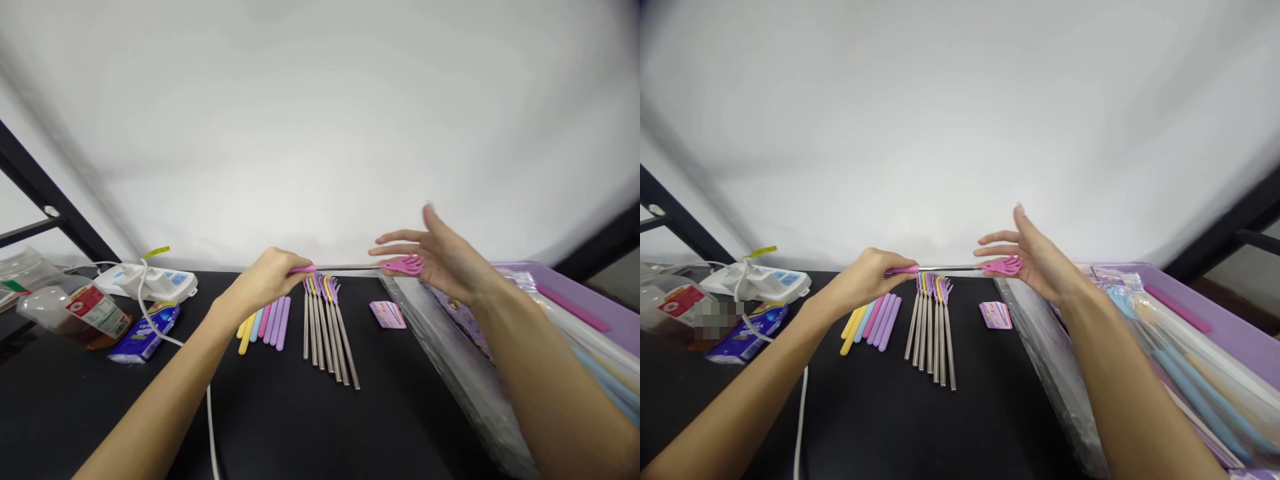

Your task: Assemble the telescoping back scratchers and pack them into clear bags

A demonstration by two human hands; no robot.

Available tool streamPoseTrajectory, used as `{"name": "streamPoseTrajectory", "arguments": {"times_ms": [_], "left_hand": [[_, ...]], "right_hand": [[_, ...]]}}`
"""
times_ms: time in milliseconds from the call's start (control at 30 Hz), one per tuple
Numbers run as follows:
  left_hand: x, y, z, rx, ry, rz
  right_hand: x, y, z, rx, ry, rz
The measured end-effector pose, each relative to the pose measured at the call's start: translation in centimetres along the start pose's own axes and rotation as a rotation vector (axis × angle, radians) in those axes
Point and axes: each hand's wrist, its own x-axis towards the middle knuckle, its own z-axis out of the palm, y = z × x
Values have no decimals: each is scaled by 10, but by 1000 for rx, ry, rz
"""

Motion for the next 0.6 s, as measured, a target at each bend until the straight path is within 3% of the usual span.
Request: {"name": "streamPoseTrajectory", "arguments": {"times_ms": [100,233,367,600], "left_hand": [[-1,0,2,259,77,191],[-1,0,7,409,147,291],[0,-3,9,371,152,322],[2,9,9,19,55,287]], "right_hand": [[5,5,5,-347,46,89],[13,16,13,-778,182,13],[16,23,22,-1015,411,-135],[16,30,38,-1074,585,-470]]}}
